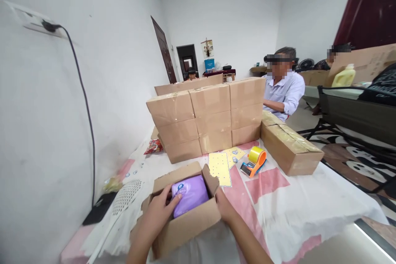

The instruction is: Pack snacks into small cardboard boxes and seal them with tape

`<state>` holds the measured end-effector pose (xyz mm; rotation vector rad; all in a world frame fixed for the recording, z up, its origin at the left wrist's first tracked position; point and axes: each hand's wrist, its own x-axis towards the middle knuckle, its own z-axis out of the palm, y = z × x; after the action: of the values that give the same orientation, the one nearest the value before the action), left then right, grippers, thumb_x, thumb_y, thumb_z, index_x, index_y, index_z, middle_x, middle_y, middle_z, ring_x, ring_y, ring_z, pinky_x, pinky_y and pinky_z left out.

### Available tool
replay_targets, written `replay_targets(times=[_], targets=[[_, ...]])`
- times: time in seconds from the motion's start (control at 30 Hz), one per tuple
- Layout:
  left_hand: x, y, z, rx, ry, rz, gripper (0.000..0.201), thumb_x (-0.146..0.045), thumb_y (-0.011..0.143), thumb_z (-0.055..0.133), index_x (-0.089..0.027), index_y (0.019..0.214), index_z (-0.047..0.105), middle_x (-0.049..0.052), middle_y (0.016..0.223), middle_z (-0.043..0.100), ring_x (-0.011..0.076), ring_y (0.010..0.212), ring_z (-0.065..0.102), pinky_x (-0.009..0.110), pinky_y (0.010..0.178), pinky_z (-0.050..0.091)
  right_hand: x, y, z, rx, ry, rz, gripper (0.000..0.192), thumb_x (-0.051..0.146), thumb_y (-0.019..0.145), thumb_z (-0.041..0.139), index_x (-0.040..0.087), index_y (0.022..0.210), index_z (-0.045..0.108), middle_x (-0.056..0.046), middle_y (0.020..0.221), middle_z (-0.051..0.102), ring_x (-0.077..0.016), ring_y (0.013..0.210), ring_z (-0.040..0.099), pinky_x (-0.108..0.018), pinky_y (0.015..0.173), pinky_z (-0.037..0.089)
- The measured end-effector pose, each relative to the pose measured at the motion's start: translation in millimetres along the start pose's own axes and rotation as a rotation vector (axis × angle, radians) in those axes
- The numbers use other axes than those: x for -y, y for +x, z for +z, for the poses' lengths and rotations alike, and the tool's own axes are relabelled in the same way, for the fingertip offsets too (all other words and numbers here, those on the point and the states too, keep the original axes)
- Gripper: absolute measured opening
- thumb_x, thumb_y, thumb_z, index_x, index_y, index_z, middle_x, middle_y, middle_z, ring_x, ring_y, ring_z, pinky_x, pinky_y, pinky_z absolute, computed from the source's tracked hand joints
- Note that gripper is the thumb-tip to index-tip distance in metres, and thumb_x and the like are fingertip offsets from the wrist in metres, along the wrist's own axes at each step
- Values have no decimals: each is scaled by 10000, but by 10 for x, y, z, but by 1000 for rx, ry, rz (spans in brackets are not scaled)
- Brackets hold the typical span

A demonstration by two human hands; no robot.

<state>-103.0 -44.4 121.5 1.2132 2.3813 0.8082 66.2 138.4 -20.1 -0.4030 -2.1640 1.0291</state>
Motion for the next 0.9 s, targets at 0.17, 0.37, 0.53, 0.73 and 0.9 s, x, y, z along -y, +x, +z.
replay_targets(times=[0.17,0.37,0.53,0.73,0.9], targets=[[-7,-57,-9,-47,-38,23,450,-547,908,544,-265,1245,641,109,1118,757,306,1048,696,346,888,484,30,10,-7,-8,176,113,1094,617,680,774,294,1608,293,-115,1514,525,-417,1459,397,-535,1210,377],[12,-65,27,-82,-23,27,396,-495,917,580,-266,1238,618,101,1072,753,284,980,704,331,831,481,106,16,-30,-24,254,110,1052,645,679,764,333,1583,325,-78,1500,546,-387,1476,379,-510,1231,342],[70,-24,75,-167,57,60,223,-301,851,668,-227,1054,616,70,1047,725,228,943,672,299,802,457,257,44,-50,-29,264,103,1010,718,689,701,332,1561,369,-79,1443,601,-370,1451,426,-486,1223,357],[14,-54,35,-9,72,124,188,-402,935,560,-253,911,672,20,974,754,199,886,677,276,720,409,382,68,-78,-47,264,102,997,705,663,736,300,1523,436,-119,1440,596,-383,1430,452,-506,1192,402],[-2,-80,36,-94,96,182,232,-376,964,505,-228,899,670,47,972,751,216,923,674,296,766,422,287,59,-46,-28,247,125,1026,731,652,724,335,1541,396,-114,1389,634,-378,1411,477,-501,1191,403]])
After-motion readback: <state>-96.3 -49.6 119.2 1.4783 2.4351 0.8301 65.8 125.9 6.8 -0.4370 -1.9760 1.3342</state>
